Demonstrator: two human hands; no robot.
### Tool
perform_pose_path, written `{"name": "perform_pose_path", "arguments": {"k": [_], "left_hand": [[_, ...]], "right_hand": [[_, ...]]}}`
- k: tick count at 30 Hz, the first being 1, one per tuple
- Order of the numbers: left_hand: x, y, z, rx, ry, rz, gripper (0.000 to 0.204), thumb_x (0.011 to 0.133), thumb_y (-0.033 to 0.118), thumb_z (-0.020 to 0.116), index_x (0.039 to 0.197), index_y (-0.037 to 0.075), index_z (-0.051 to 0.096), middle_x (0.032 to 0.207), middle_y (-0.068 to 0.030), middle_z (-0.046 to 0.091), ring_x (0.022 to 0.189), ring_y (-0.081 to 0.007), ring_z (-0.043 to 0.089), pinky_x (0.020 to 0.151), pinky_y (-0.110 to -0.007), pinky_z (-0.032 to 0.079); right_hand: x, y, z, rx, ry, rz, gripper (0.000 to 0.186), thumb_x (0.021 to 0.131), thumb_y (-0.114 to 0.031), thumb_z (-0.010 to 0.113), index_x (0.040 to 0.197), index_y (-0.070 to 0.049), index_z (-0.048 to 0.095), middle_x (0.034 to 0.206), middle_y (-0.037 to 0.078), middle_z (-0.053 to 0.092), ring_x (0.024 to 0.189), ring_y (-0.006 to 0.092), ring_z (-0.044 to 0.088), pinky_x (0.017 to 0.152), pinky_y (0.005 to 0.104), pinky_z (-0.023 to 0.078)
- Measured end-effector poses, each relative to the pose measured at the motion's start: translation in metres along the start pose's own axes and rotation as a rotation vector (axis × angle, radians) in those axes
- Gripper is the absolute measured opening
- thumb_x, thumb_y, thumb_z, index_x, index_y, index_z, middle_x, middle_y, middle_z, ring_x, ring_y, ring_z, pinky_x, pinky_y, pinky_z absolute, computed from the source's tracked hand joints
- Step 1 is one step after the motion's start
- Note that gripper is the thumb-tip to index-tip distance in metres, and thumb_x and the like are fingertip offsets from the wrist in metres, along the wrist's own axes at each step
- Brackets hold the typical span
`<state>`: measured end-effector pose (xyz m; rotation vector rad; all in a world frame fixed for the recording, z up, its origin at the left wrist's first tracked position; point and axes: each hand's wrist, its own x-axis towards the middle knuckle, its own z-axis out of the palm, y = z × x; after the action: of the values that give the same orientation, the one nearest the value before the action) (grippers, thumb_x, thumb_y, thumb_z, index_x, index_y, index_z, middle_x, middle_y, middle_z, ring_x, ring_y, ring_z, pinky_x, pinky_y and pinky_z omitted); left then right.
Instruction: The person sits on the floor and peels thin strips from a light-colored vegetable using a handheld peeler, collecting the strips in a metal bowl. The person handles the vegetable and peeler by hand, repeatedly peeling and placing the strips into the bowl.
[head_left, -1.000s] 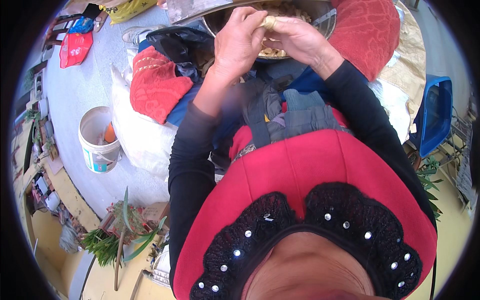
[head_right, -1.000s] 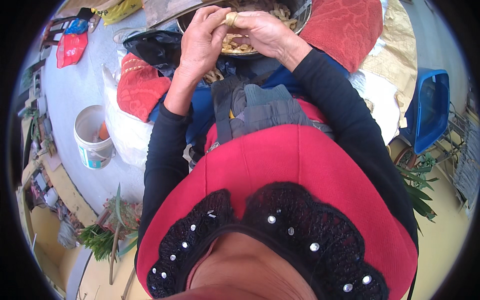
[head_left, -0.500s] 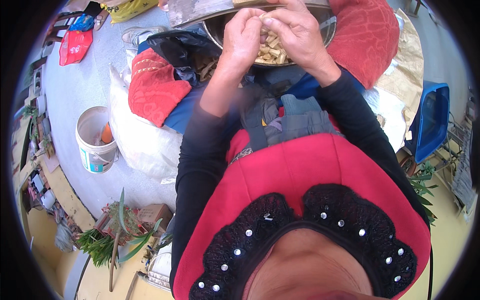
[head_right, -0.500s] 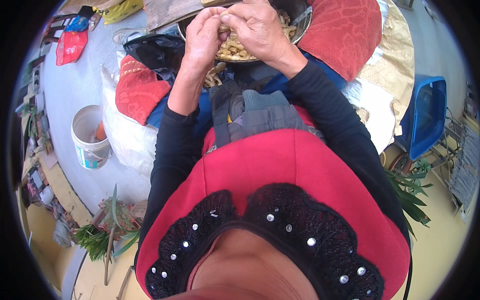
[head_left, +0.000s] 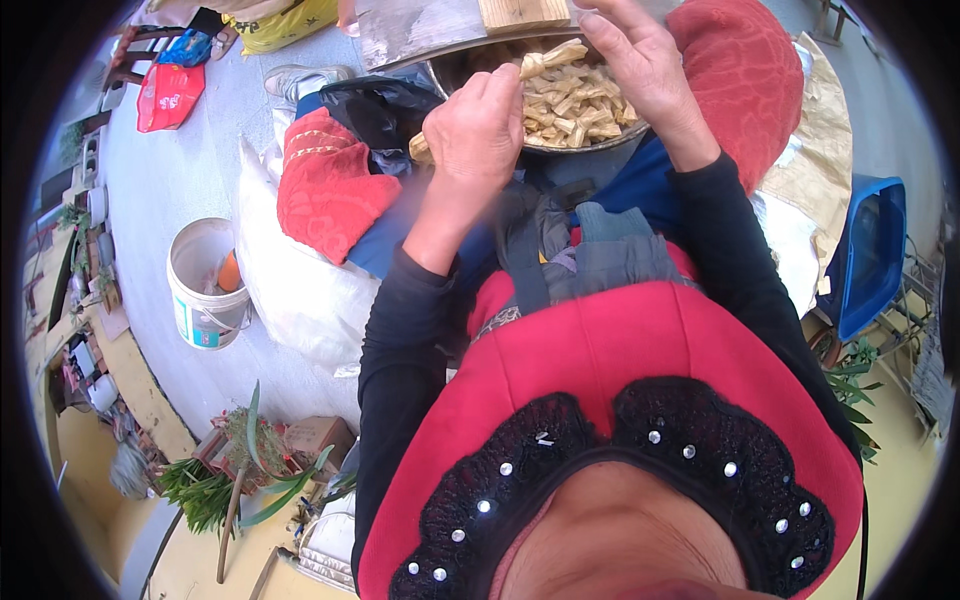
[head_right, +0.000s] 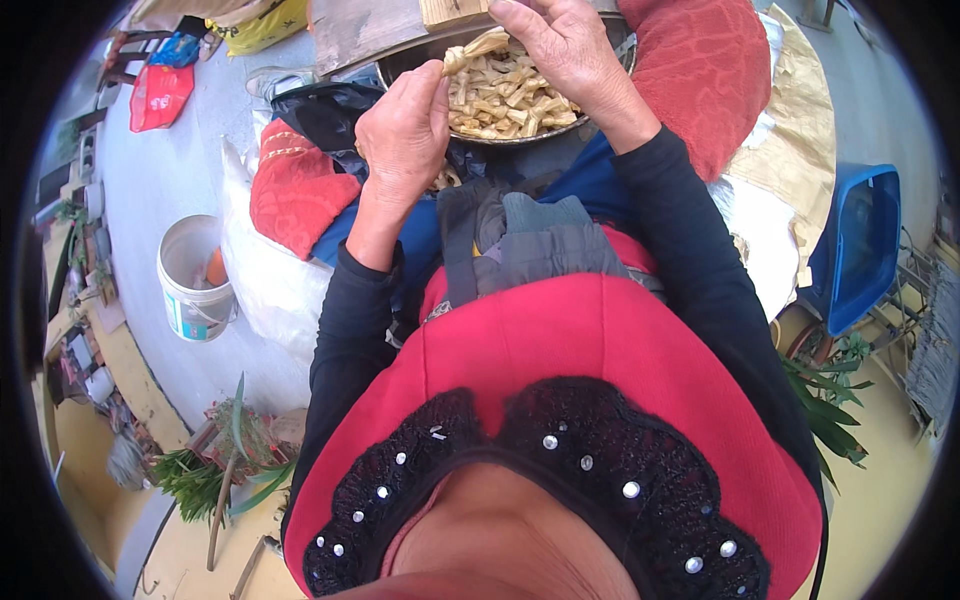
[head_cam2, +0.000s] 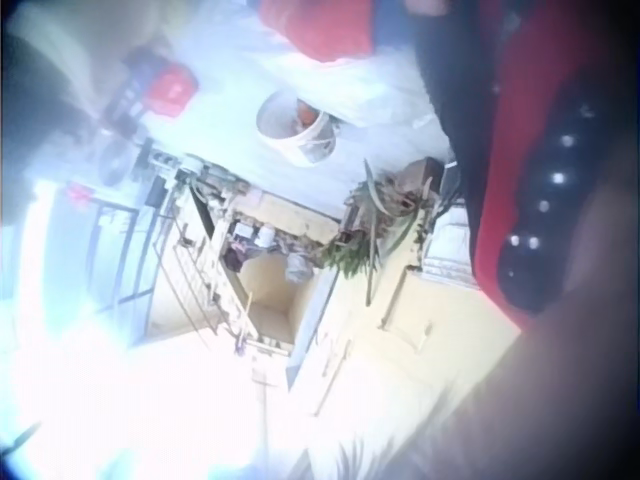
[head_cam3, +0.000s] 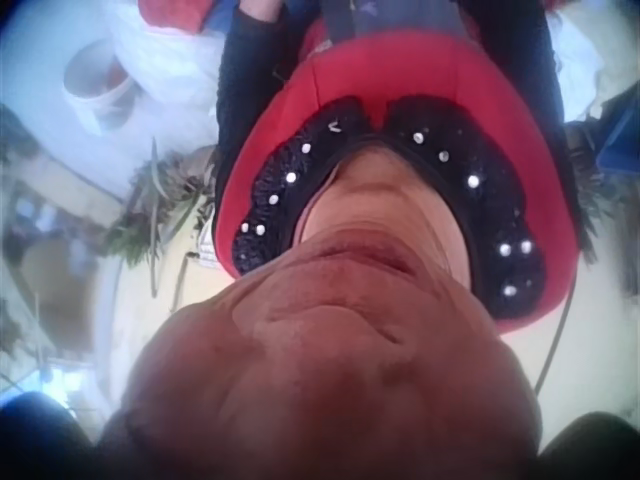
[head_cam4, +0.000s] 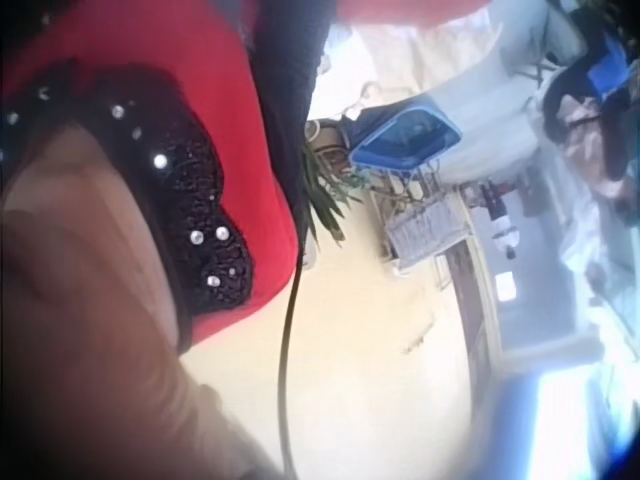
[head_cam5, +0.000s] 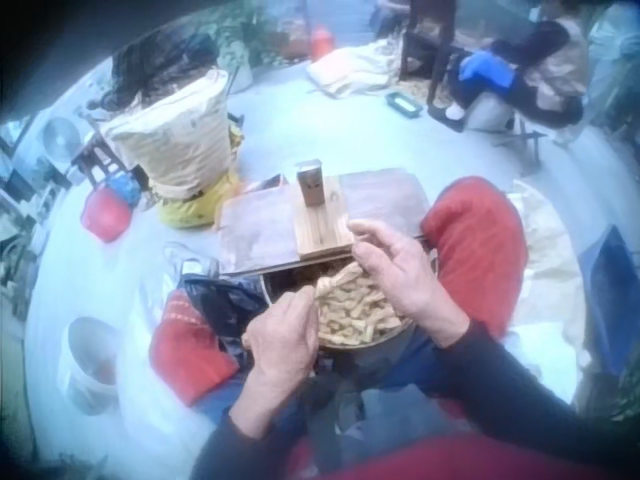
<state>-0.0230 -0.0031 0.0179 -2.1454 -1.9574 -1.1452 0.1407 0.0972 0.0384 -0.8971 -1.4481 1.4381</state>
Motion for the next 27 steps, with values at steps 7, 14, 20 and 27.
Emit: {"name": "perform_pose_path", "arguments": {"k": [7,14,20,27], "left_hand": [[0.008,-0.008,-0.004,-0.215,-0.041,-0.028,0.007,0.089,0.013,0.063,0.093,0.008,0.063,0.086,-0.0097,0.065,0.077,-0.033,0.065,0.063,-0.04,0.052],[0.016,-0.004,-0.015,-0.273,-0.224,-0.093,0.013,0.091,0.015,0.064,0.099,0.005,0.067,0.085,-0.0151,0.066,0.076,-0.0306,0.067,0.067,-0.033,0.051],[0.02,-0.025,-0.012,-0.906,-0.49,-0.415,0.018,0.096,0.015,0.062,0.096,-0.002,0.069,0.075,0.0056,0.059,0.072,-0.0032,0.049,0.063,-0.021,0.041],[0.047,-0.04,-0.015,-1.003,-0.335,-0.556,0.021,0.095,0.017,0.064,0.103,-0.001,0.071,0.076,0.0051,0.058,0.067,-0.0043,0.046,0.06,-0.02,0.038]], "right_hand": [[-0.007,0.016,-0.019,-0.22,-0.397,0.12,0.023,0.095,-0.021,0.063,0.102,0.0,0.069,0.077,-0.001,0.061,0.07,0.0064,0.056,0.065,0.0225,0.049],[0.001,-0.008,-0.007,-0.844,-0.381,-0.657,0.029,0.087,-0.028,0.068,0.107,-0.008,0.067,0.096,0.01,0.068,0.089,0.03,0.066,0.076,0.0372,0.053],[0.006,-0.021,-0.014,-0.85,-0.548,-0.314,0.022,0.088,-0.027,0.067,0.09,-0.005,0.066,0.079,0.014,0.065,0.076,0.035,0.064,0.068,0.042,0.051],[0.026,-0.018,-0.026,-0.446,-0.231,-0.105,0.019,0.092,-0.02,0.063,0.091,-0.001,0.065,0.069,0.005,0.061,0.068,0.0129,0.061,0.061,0.0311,0.048]]}}
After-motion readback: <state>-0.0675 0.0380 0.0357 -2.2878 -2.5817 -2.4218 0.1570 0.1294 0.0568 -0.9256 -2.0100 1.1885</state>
